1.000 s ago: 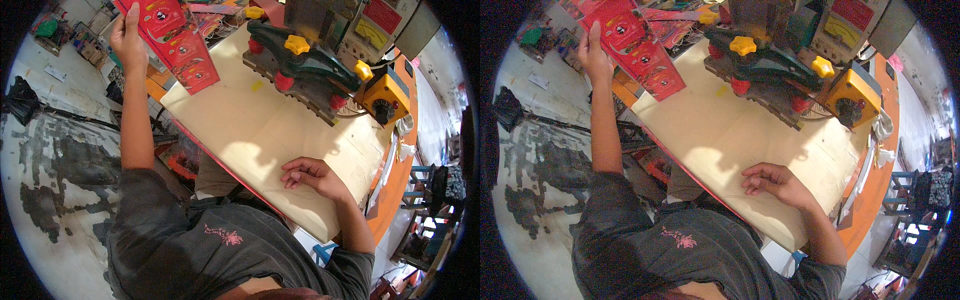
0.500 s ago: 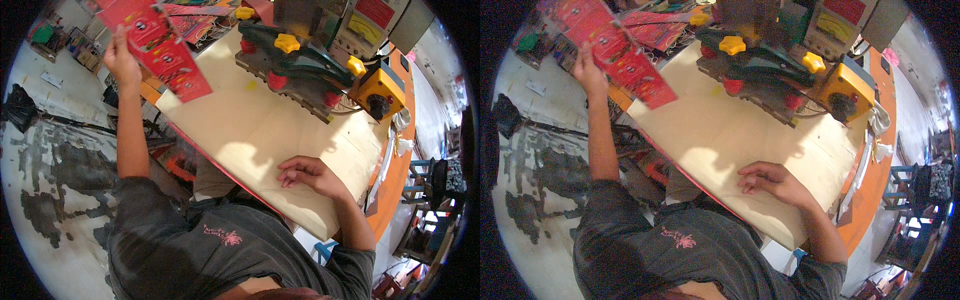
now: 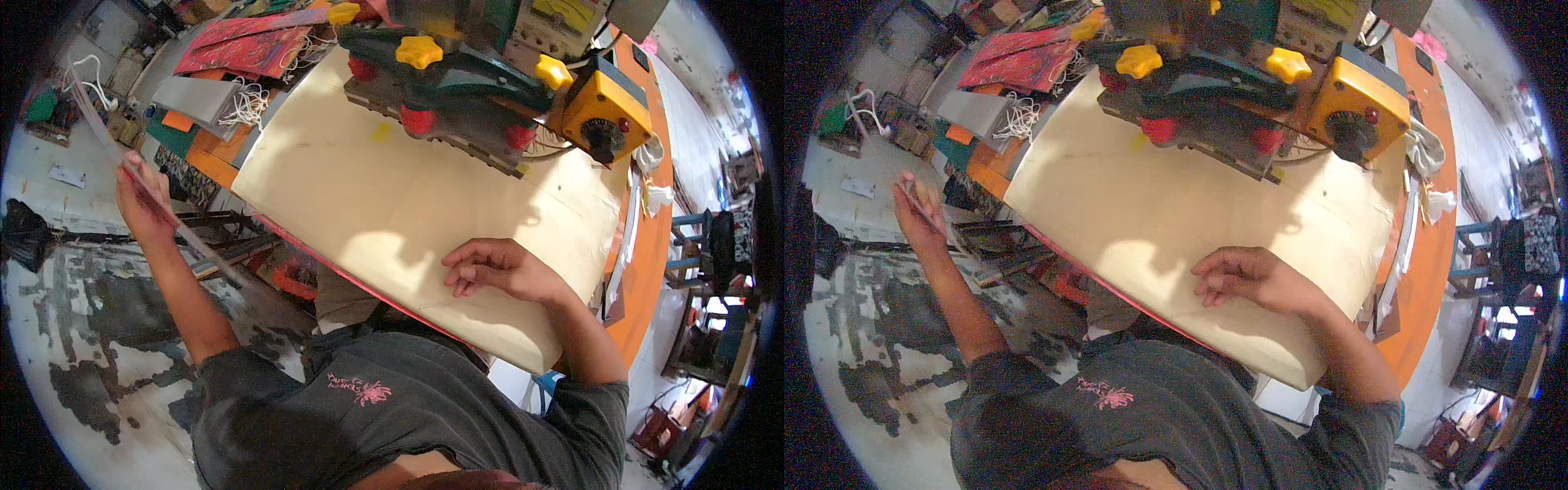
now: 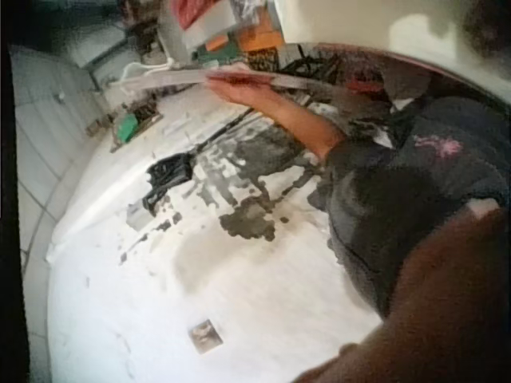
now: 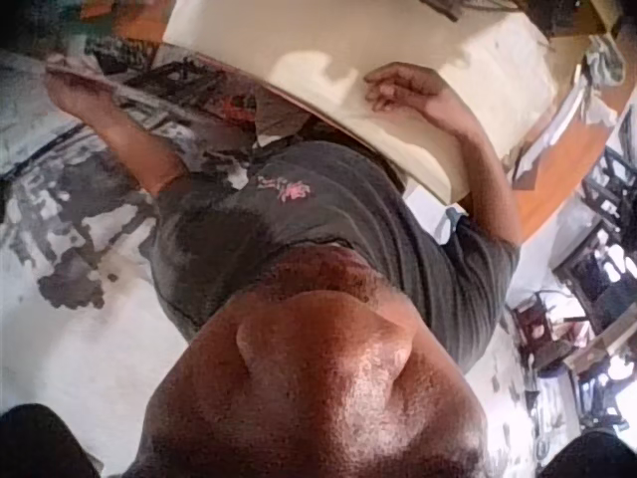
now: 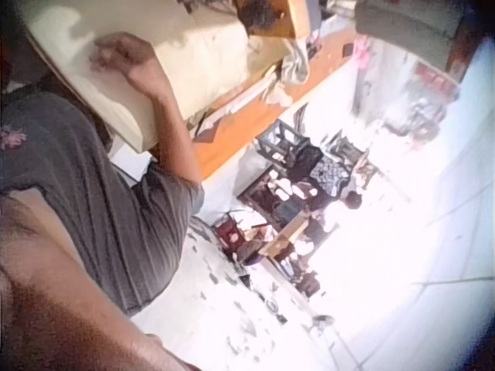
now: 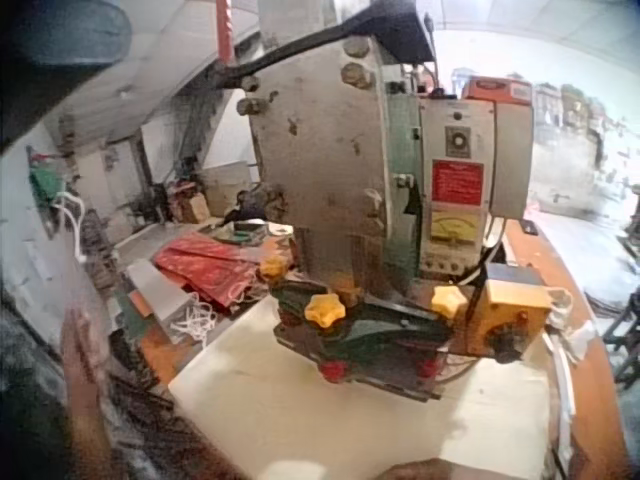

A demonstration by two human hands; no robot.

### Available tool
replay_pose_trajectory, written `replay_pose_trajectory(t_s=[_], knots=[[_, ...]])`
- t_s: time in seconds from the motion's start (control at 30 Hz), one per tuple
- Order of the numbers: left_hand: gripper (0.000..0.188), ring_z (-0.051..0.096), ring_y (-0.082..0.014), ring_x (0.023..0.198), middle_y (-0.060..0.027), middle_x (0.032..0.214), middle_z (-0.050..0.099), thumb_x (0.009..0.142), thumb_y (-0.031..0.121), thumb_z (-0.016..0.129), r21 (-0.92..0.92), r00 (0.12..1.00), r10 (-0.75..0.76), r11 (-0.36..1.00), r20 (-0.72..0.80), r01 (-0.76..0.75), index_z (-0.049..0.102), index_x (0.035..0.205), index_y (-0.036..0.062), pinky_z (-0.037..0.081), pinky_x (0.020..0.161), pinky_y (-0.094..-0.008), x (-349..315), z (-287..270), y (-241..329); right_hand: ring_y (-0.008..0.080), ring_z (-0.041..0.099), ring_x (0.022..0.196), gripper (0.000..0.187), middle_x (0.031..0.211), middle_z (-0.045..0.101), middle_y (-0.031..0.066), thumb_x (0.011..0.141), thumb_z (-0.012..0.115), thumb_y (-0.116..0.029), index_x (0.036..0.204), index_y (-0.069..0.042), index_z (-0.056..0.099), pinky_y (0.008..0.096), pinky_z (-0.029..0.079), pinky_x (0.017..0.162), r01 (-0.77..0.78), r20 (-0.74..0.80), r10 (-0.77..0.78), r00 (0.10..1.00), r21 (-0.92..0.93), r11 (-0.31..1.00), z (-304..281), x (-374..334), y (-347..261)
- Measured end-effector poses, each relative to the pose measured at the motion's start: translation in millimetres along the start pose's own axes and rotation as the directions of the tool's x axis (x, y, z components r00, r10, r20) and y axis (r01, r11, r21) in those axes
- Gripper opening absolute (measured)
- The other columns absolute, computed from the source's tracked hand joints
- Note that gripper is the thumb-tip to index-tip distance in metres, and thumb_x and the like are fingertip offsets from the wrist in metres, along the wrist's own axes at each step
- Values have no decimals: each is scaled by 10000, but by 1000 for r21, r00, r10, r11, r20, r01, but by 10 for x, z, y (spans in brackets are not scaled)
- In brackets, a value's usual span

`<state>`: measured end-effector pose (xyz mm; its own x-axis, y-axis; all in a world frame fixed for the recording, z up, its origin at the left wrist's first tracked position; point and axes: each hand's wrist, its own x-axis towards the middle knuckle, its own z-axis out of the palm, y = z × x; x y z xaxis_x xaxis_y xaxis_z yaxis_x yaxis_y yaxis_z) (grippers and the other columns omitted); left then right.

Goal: The person folds and presses the edges of red product packaging by hand on a work surface, handling the items one at a time.

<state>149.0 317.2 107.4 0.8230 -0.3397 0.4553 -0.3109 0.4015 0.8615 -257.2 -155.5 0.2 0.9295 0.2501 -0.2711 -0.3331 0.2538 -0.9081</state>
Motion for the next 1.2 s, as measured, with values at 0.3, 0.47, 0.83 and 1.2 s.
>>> replay_pose_trajectory(t_s=[0.3,0.47,0.83,1.2], knots=[[570,616,-183,518,-113,703,659,1067,536,676,113,853,-213,977,476,181,663,1097,-33,482,439,-289,-834,136,-869,197,743,1065,321,1173,753,145,1137,600,-128,1412,37,623,357,608,984,0,-1,0,1000,-27,1000,16,3,2],[545,733,-164,983,-99,1090,787,1021,345,797,353,809,-402,899,429,259,677,1360,-63,592,910,-351,-1276,1158,-1047,192,740,1021,357,1125,756,134,1124,604,-101,1461,16,582,347,607,938,53,-30,-53,998,-4,999,-2,-35,23],[414,688,-133,1099,-71,1198,764,1028,143,767,389,629,-547,836,552,386,674,1369,-73,552,986,-327,-1425,2446,-1150,208,707,875,638,1056,717,147,1063,645,-54,1592,-42,287,347,578,780,286,-330,-281,901,-32,958,-7,-73,22],[315,688,-75,912,-32,1028,783,1032,155,774,387,640,-569,822,516,418,720,1261,-54,573,828,-281,-1437,2644,-1134,132,637,855,524,1022,637,64,1046,706,-126,1475,-77,410,271,510,722,436,-603,-465,648,-207,876,33,-9,16]])
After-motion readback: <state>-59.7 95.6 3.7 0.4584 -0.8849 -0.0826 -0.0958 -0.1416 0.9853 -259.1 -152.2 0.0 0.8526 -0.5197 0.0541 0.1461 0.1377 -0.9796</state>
